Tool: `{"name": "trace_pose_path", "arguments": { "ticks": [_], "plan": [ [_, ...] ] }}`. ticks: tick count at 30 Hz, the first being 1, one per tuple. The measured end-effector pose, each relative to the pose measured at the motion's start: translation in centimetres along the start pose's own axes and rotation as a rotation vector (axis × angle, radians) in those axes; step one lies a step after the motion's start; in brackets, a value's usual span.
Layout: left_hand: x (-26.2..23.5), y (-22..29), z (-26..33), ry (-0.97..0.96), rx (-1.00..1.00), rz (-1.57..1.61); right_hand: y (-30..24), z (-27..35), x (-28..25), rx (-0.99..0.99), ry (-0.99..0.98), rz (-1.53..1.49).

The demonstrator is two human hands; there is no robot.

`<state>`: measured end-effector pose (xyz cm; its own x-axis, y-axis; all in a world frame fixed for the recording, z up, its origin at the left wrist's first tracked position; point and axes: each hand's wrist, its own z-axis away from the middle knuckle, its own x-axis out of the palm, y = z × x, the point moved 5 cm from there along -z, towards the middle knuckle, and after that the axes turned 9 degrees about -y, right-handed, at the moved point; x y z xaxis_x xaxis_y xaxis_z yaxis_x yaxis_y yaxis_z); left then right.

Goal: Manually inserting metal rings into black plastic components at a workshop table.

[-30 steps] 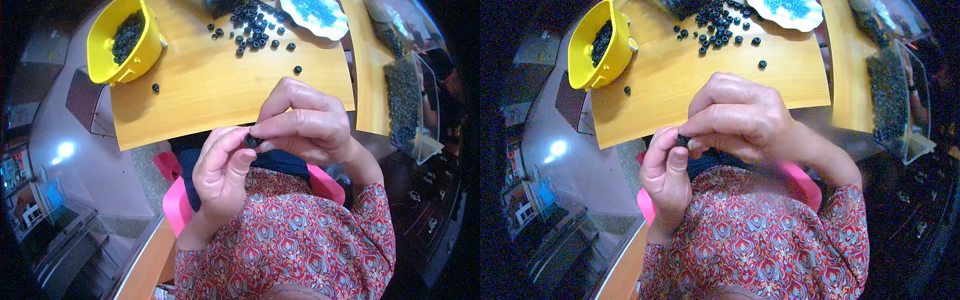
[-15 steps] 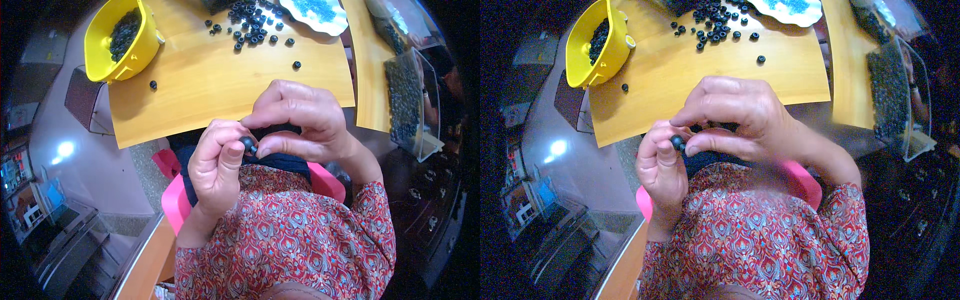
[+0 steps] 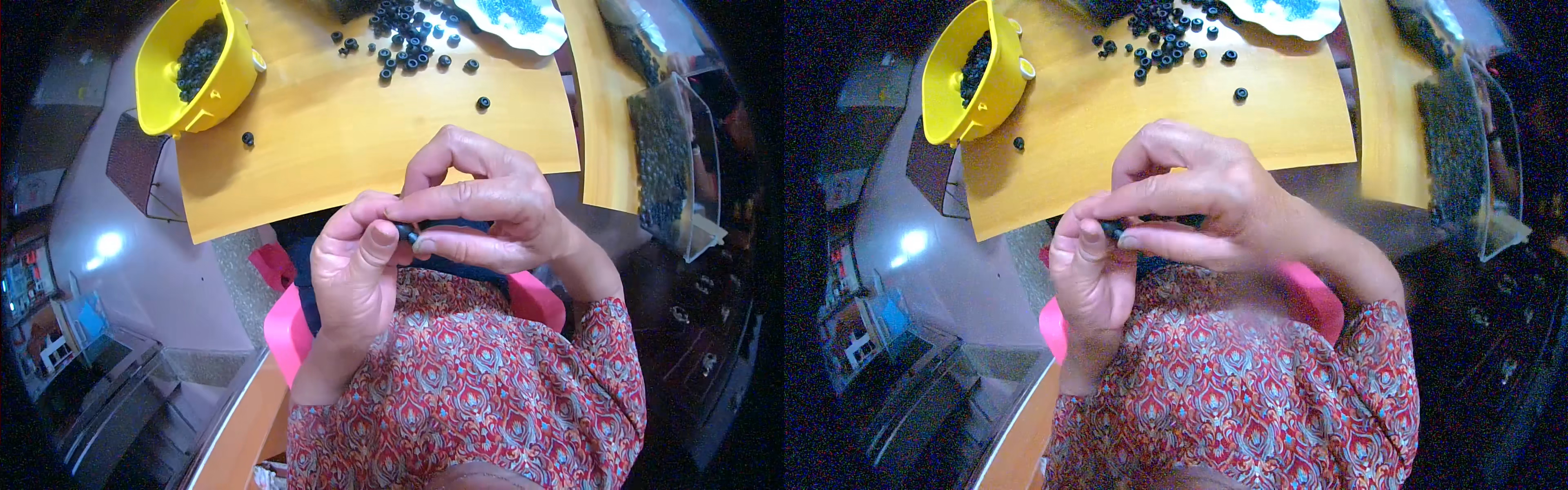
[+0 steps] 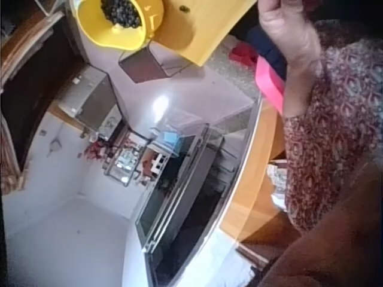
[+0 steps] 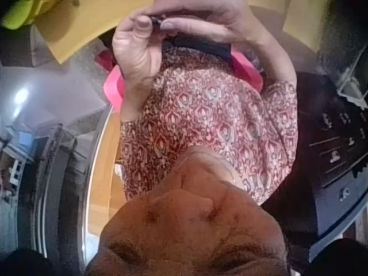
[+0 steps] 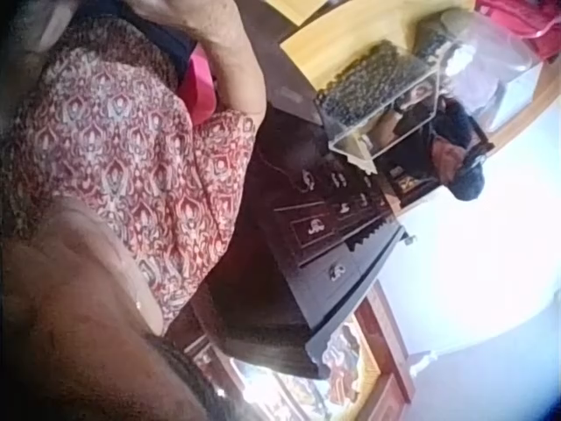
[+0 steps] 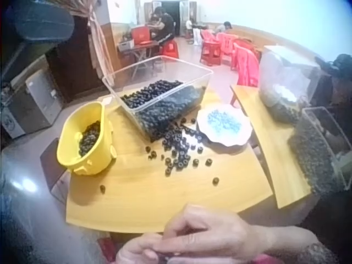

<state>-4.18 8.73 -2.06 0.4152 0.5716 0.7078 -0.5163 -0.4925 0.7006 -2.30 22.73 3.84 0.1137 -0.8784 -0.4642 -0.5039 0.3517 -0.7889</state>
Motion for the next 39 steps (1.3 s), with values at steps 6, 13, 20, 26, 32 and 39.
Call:
{"name": "trace_pose_path", "arguments": {
  "ticks": [6,13,20,26,32,39],
  "plan": [
    [1.0,-0.5,0.7,0.004,-0.114,0.190,-0.9,0.2,0.0,-0.059,-0.007,0.069],
    [2.4,-0.2,1.3,-0.145,-0.117,0.272,-1.8,0.3,-0.1,-0.141,0.028,-0.016],
    [0.8,-0.9,0.6,0.059,-0.202,0.226,2.3,0.2,1.3,0.001,-0.007,-0.191],
    [0.2,-0.7,0.6,0.035,-0.168,0.206,2.7,0.5,1.0,0.072,-0.037,-0.356],
    [0.2,0.0,1.4,0.005,-0.129,0.108,1.9,0.5,0.7,0.084,-0.063,-0.379],
    [-0.3,0.1,1.6,-0.081,-0.079,0.186,0.7,1.0,0.7,0.061,0.042,-0.176]
  ]
}}
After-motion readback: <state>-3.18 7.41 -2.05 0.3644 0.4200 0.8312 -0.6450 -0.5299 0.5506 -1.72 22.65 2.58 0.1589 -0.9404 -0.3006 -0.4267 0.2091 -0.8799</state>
